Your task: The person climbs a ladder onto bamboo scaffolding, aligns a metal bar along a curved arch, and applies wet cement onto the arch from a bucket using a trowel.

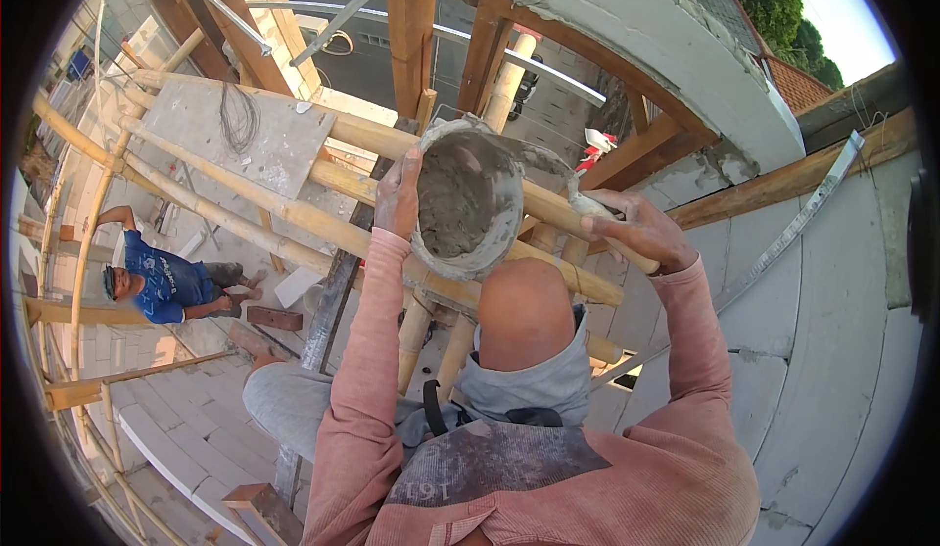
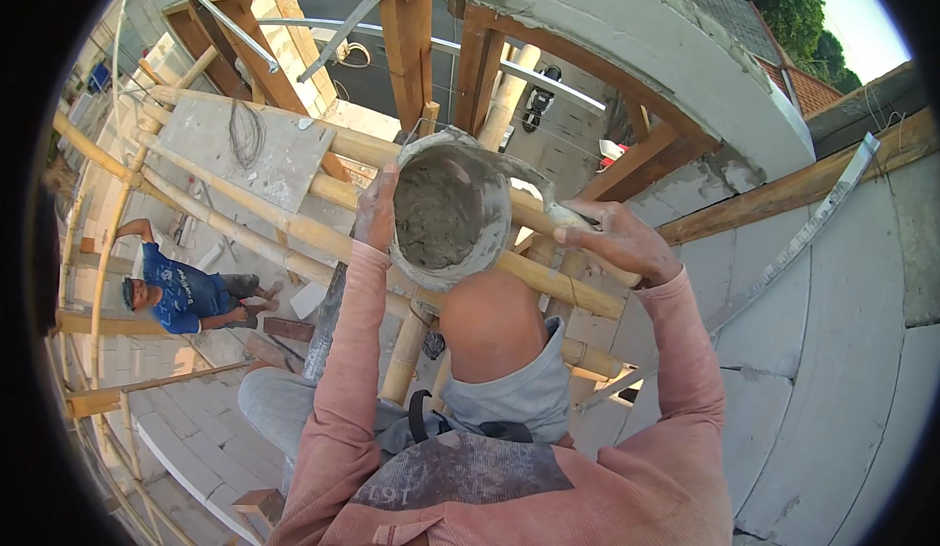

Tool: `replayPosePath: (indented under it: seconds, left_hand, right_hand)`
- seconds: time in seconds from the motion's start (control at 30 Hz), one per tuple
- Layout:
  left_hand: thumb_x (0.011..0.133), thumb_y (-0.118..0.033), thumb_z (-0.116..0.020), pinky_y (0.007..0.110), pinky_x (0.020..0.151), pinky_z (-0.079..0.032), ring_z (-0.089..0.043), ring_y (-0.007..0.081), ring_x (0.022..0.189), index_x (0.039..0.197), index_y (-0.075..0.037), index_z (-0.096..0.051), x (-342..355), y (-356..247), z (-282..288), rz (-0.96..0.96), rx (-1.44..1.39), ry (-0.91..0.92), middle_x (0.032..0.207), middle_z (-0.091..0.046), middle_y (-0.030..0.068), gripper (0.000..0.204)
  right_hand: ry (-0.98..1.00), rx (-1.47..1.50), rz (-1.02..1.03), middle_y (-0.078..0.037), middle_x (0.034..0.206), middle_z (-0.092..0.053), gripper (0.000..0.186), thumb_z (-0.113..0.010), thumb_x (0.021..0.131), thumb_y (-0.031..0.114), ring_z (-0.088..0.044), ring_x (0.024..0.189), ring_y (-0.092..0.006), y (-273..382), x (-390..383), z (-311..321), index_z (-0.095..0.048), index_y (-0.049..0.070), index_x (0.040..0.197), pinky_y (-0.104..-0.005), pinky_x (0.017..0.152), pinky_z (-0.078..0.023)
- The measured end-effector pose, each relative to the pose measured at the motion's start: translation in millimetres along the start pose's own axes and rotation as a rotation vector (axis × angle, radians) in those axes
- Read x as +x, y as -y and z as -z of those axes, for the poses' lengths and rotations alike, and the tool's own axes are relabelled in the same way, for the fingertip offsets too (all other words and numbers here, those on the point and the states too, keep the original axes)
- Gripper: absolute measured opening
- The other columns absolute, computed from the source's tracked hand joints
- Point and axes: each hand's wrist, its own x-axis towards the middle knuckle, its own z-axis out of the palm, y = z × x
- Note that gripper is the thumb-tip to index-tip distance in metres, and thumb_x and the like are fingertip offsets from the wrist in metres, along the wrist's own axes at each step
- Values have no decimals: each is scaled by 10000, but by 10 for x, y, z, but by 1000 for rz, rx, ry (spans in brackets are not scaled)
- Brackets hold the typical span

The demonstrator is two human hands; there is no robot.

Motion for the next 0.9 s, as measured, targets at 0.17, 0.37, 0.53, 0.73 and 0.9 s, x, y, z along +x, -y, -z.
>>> replayPosePath:
  seconds: [0.17,0.37,0.53,0.73,0.9]
  left_hand:
    - [1039,-490,-456,362,1016,-438,-621,312,1127,1263,58,-632,25,-127,-46,-2,37,78,1207,-674,226,618]
    - [1037,-430,-477,387,1017,-433,-612,358,1132,1206,49,-653,-64,-105,-195,-133,24,174,1186,-672,233,538]
    - [1038,-358,-474,418,1017,-431,-602,374,1144,1194,-5,-680,-93,-64,-269,-376,214,171,1192,-692,174,438]
    - [1043,-370,-461,403,1019,-434,-615,354,1134,1196,-12,-685,-34,-78,-331,-305,217,123,1186,-701,165,449]
    - [1051,-368,-443,395,1004,-445,-622,362,1116,1192,1,-679,32,-68,-284,-295,192,102,1182,-698,175,460]
  right_hand:
    - [256,67,-137,-11,749,-601,442,-640,957,387,-564,531,-84,-58,370,-118,-661,3,1173,-239,490,-445]
    - [388,-584,79,-90,817,-679,495,-551,975,440,-682,792,-208,-460,850,-662,-672,-33,1057,-375,725,-506]
    - [504,-134,-19,-122,860,-708,497,-550,1002,450,-688,760,-201,-775,764,-612,-689,-27,994,-360,697,-514]
    - [531,812,-404,-81,723,-577,518,-505,1034,457,-505,395,-83,-1333,376,-688,-558,7,1286,-173,303,-383]
    - [404,1573,-379,-103,738,-506,506,-447,1058,366,-494,384,-115,-1539,-27,-991,-425,-3,1403,-169,267,-415]
